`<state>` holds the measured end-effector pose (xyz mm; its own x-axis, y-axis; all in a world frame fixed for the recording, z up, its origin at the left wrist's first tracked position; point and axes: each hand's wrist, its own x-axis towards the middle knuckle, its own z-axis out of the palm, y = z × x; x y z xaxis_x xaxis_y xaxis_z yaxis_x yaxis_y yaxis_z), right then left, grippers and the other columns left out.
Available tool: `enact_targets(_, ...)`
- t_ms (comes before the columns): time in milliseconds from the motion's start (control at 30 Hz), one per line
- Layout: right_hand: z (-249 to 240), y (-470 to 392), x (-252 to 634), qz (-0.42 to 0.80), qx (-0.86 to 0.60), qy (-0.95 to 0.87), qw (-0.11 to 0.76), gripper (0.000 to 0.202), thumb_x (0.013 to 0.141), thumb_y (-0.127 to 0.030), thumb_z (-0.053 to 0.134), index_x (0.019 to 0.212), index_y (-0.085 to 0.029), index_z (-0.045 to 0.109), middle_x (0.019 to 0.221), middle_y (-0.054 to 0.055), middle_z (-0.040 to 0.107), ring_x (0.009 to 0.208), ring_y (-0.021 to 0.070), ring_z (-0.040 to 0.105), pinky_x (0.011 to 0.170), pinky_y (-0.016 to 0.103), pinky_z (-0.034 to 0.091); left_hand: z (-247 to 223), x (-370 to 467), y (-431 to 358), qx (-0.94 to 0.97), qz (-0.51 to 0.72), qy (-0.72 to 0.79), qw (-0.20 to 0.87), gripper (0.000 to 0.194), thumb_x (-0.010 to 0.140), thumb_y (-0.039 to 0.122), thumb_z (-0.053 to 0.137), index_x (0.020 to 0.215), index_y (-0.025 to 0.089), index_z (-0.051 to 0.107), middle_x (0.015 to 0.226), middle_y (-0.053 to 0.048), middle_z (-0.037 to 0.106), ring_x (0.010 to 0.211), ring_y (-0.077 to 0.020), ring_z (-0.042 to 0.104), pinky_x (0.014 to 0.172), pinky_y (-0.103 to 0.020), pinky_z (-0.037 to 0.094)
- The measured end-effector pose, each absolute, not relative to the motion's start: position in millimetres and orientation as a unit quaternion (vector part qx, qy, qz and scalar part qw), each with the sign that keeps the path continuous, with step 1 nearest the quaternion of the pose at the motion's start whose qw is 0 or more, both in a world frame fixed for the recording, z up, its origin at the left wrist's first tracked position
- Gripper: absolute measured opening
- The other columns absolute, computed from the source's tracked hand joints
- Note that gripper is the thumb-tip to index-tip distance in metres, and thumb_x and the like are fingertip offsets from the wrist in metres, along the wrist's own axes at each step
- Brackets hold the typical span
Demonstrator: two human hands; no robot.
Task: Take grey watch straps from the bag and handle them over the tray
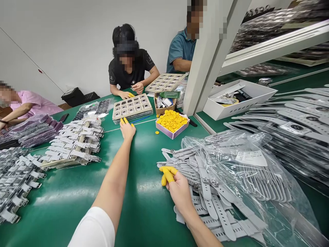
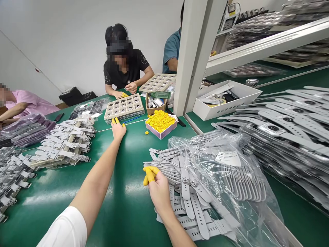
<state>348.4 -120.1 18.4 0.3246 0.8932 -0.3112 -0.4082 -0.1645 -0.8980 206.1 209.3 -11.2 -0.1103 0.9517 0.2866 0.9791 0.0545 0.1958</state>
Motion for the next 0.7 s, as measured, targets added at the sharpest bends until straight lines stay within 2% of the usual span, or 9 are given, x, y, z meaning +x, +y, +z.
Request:
enact_targets(200,20.4,-119.7,348.6,0.542,-0.54,-0.22,0.605,0.046,0.074,-0.058,0.077,0.092,-0.017,0.071,0.056,-0.001,0.058,0.048,0.0132,0.04,0.046,0.027,0.029,-10.7,206.3,208.9,-0.66,-0.165,-0.731,0.053,0.06,0.097,0.033,0.046,0.149,0.002,0.047,0.158,-0.028,0.044,0.157,-0.0375,0.024,0.122,-0.051,0.037)
enact_targets(467,16.5,-119.2,348.4,0.54,-0.542,-0.226,0.603,0.045,0.074,-0.057,0.077,0.093,-0.017,0.072,0.056,-0.001,0.059,0.05,0.0132,0.041,0.046,0.027,0.03,-9.5,206.8,206.5,-0.661,-0.151,-0.732,0.072,0.055,0.097,0.035,0.046,0.142,0.005,0.057,0.155,-0.026,0.05,0.159,-0.0368,0.022,0.123,-0.054,0.035)
enact_targets(700,18.5,-119.8,347.4,0.541,-0.54,-0.219,0.606,0.042,0.072,-0.055,0.078,0.09,-0.017,0.071,0.055,-0.001,0.057,0.049,0.0125,0.04,0.046,0.026,0.029,-9.1,207.7,209.9,-0.671,-0.154,-0.721,0.076,0.066,0.096,0.035,0.045,0.154,0.003,0.042,0.163,-0.025,0.04,0.162,-0.0347,0.009,0.128,-0.058,0.022)
